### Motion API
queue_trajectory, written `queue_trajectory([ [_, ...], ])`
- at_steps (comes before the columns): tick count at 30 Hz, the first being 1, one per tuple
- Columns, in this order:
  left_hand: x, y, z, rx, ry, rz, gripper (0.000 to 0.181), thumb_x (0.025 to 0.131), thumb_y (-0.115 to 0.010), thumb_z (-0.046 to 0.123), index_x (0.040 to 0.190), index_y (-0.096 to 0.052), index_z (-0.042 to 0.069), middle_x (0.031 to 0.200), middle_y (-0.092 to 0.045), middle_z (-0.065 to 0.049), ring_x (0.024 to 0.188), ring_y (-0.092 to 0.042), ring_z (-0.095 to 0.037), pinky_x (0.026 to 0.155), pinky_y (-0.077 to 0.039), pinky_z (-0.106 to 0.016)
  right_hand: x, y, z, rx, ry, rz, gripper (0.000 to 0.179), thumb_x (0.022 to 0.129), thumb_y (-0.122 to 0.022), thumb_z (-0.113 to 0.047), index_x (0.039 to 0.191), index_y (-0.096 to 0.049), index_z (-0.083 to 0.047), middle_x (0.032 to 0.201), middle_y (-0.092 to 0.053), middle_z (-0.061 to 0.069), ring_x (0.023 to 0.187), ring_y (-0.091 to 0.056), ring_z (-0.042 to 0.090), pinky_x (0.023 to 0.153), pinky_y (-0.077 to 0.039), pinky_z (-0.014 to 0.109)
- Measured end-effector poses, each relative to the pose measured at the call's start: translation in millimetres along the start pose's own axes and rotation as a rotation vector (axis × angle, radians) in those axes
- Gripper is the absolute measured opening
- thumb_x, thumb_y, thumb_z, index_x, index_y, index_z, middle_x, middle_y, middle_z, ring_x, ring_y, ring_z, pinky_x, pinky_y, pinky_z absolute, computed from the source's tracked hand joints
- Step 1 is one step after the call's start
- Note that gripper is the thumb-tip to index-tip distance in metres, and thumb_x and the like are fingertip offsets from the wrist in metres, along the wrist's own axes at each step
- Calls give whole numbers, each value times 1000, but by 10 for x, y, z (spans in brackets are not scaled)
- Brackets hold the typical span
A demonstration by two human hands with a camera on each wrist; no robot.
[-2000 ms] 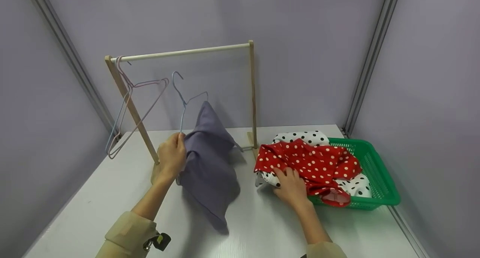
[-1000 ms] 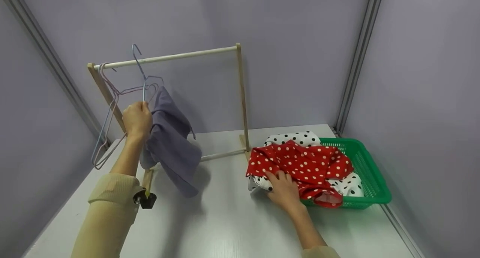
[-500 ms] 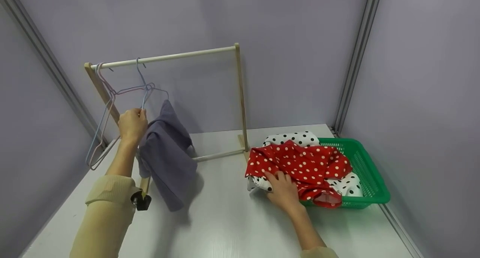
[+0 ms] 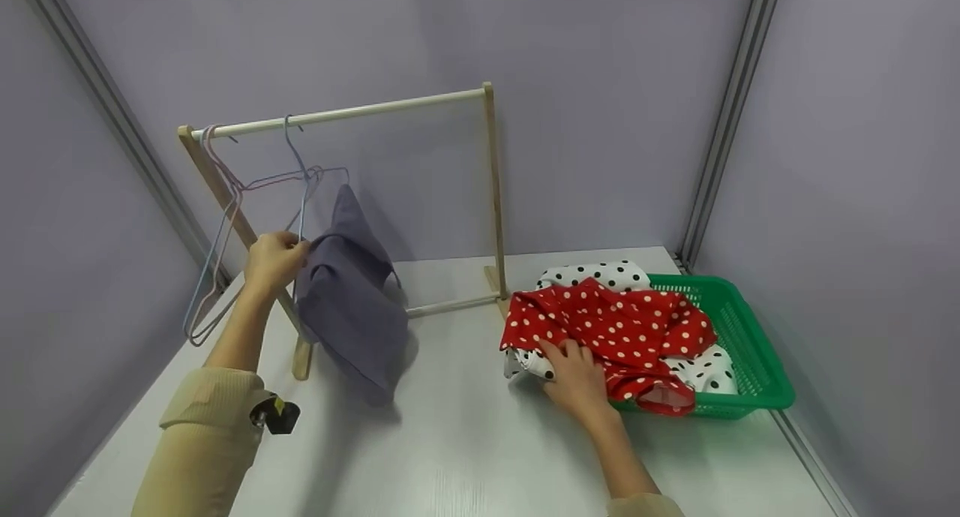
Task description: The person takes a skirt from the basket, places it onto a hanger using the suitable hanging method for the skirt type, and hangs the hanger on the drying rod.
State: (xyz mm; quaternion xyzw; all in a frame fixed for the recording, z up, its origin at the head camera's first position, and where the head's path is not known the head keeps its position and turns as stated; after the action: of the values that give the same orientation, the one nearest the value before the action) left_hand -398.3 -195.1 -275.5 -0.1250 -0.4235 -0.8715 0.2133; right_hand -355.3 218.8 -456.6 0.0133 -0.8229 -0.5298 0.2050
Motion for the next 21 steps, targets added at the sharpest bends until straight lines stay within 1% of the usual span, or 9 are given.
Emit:
queue_trajectory([
  [2,-20,4,-11,-9,-9,14,27,88,-50,14,64,-56,3,61,-55,-7,54,-49,-21,48,-38,-33,-10,4,6,3,-4,-3,59,75,-73,-15,130,-52,-10,113,-52,19,102,-48,35,82,-41,54],
  [4,-35,7,-36,3,9,21,26,92,-51,20,88,-68,1,85,-67,-14,75,-62,-30,63,-47,-41,-15,8,5,10,-8,-6,59,75,-73,-16,130,-52,-11,114,-52,19,103,-48,35,82,-41,54],
  [6,-50,3,-70,17,41,17,30,95,-49,24,110,-67,4,108,-65,-17,96,-61,-36,75,-48,-48,-16,6,-1,10,-6,-13,59,76,-72,-15,130,-52,-10,114,-51,19,103,-48,36,83,-40,55],
  [8,-65,-22,-108,25,81,-15,36,95,-48,29,118,-62,5,115,-62,-17,104,-58,-37,79,-46,-50,-14,-2,-3,11,-8,-18,59,76,-72,-14,131,-52,-10,114,-51,19,104,-48,36,83,-40,55],
  [10,-87,-49,-132,15,100,-52,36,93,-48,28,113,-64,3,110,-63,-17,99,-59,-36,76,-47,-47,-12,-8,-2,8,-9,-21,59,76,-72,-14,131,-51,-11,115,-51,19,105,-48,37,84,-40,55],
  [12,-113,-72,-141,-36,98,-80,28,89,-50,23,97,-64,0,96,-64,-16,86,-59,-31,69,-46,-41,-13,-11,0,6,-10,-22,59,76,-72,-14,131,-51,-11,115,-51,19,104,-48,37,84,-40,55],
  [16,-157,-98,-128,-199,52,-91,15,81,-47,11,73,-56,1,70,-50,-7,63,-44,-20,54,-35,-30,-21,1,-4,5,-12,-23,59,77,-72,-16,131,-51,-11,115,-51,20,102,-47,36,83,-40,54],
  [18,-173,-97,-118,-250,29,-82,20,85,-46,9,80,-61,-3,68,-48,-6,60,-42,-18,51,-33,-27,-23,7,-4,8,-13,-27,58,77,-72,-16,131,-51,-11,115,-51,20,101,-47,36,83,-40,54],
  [21,-198,-101,-130,-226,30,-72,29,91,-47,15,98,-65,-6,74,-55,-8,63,-46,-19,54,-36,-27,-21,12,2,7,-15,-33,59,77,-72,-15,132,-50,-11,116,-50,21,102,-47,37,83,-40,55],
])
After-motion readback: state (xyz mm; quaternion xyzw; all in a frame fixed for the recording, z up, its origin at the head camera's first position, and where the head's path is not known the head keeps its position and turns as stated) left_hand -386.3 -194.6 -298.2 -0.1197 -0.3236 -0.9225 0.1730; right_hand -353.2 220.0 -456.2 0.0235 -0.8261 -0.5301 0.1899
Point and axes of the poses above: each hand's wrist, its own x-axis towards the middle knuckle, its own y-axis out of the back of the hand, z = x × y, the point moved 7 cm from there along x, towards the middle knuckle
